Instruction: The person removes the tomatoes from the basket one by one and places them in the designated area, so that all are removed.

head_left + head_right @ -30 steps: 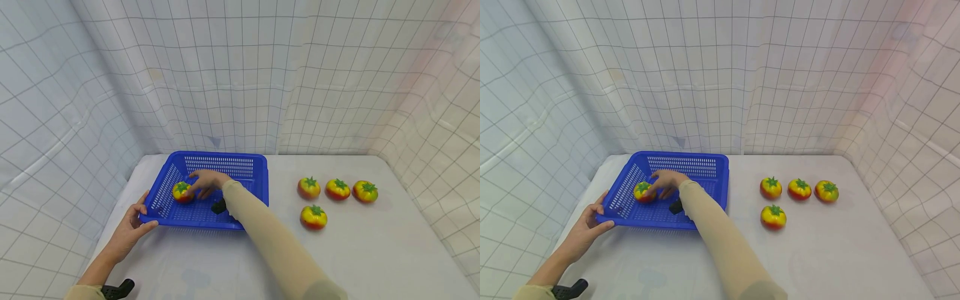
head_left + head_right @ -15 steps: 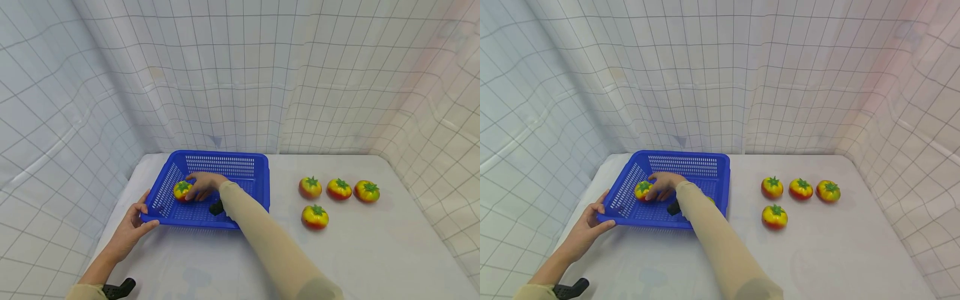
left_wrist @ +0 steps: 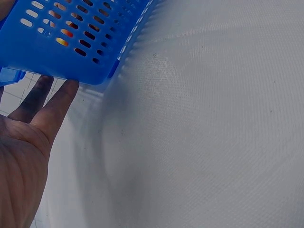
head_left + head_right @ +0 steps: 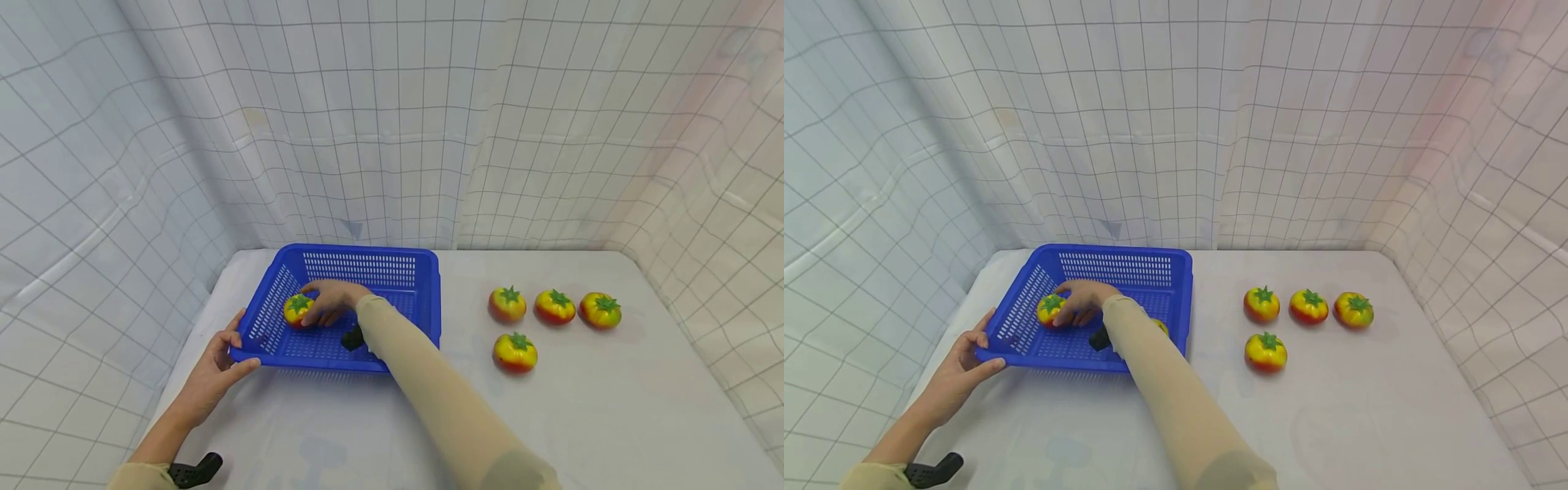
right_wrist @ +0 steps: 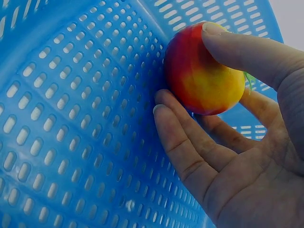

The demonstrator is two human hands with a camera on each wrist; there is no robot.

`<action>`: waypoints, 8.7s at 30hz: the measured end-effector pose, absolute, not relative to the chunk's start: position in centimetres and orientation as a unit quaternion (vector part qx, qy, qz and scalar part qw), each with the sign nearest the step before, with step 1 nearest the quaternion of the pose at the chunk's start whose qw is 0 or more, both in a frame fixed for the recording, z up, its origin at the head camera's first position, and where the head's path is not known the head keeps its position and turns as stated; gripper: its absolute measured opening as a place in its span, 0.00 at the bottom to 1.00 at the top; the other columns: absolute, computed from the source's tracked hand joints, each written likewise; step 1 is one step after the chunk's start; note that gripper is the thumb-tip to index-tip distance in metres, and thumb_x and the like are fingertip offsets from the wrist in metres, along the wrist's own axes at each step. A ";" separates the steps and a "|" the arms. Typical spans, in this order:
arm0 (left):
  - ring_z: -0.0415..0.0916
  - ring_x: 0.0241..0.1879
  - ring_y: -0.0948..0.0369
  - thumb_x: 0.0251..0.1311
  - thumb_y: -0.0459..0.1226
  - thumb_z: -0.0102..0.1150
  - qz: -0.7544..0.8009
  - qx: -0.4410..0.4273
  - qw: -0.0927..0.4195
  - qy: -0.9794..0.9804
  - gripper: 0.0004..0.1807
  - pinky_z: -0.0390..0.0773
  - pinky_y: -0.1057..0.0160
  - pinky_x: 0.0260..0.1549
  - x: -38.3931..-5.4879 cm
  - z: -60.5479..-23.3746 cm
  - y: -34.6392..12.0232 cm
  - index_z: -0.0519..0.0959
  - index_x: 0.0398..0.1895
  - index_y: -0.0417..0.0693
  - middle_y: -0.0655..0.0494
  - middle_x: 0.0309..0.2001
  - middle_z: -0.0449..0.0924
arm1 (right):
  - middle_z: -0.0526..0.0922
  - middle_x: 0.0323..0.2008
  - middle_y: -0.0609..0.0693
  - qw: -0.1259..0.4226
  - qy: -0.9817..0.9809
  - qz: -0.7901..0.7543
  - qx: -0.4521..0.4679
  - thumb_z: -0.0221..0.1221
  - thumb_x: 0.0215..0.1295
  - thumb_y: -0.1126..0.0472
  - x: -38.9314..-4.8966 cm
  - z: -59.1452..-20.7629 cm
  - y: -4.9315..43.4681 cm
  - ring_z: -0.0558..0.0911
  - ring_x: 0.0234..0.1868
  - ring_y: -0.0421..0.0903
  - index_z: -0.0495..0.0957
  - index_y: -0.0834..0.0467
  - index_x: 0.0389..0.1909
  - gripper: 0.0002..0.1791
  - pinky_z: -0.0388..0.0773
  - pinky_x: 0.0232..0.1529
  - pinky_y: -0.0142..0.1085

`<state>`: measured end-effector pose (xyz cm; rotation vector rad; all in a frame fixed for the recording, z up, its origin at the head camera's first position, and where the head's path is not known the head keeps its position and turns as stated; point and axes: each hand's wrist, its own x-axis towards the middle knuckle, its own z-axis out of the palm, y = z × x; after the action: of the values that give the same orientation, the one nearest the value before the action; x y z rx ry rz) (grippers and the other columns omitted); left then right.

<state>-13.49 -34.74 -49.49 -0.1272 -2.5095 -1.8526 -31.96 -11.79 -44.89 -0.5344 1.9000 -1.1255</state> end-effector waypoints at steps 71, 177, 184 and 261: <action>0.44 0.72 0.27 0.71 0.29 0.58 -0.607 -0.063 0.008 -0.792 0.18 0.76 0.75 0.51 -13.7 -49.6 -34.9 0.58 0.51 0.45 0.59 0.84 0.33 | 0.69 0.64 0.54 0.391 0.739 -0.428 -0.343 0.71 0.62 0.65 -34.7 -36.5 -0.3 0.79 0.58 0.51 0.68 0.45 0.72 0.38 0.82 0.54 0.42; 0.44 0.72 0.27 0.71 0.30 0.59 -0.601 -0.047 0.004 -0.798 0.19 0.74 0.78 0.50 -13.7 -49.5 -34.7 0.59 0.51 0.47 0.60 0.84 0.34 | 0.61 0.75 0.55 0.335 0.829 -0.407 -0.186 0.70 0.61 0.58 -25.4 -41.3 35.4 0.61 0.73 0.62 0.68 0.43 0.73 0.39 0.70 0.63 0.49; 0.41 0.73 0.26 0.71 0.30 0.60 -0.604 -0.051 0.007 -0.795 0.19 0.73 0.79 0.50 -13.8 -49.5 -34.8 0.59 0.52 0.48 0.61 0.84 0.33 | 0.59 0.76 0.58 0.338 0.837 -0.397 -0.169 0.70 0.61 0.57 -24.5 -41.6 36.3 0.59 0.74 0.66 0.68 0.44 0.73 0.38 0.70 0.64 0.53; 0.43 0.72 0.26 0.72 0.30 0.58 -0.601 -0.056 0.003 -0.797 0.18 0.74 0.78 0.51 -13.7 -49.4 -34.7 0.58 0.51 0.47 0.60 0.84 0.33 | 0.54 0.74 0.73 0.343 0.825 -0.428 -0.136 0.69 0.63 0.58 -23.7 -45.6 37.8 0.53 0.75 0.74 0.64 0.51 0.76 0.40 0.78 0.59 0.46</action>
<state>-13.71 -34.75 -49.39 -0.1751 -2.4991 -1.8852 -23.73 37.80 -45.65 -0.3530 2.1445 -1.1139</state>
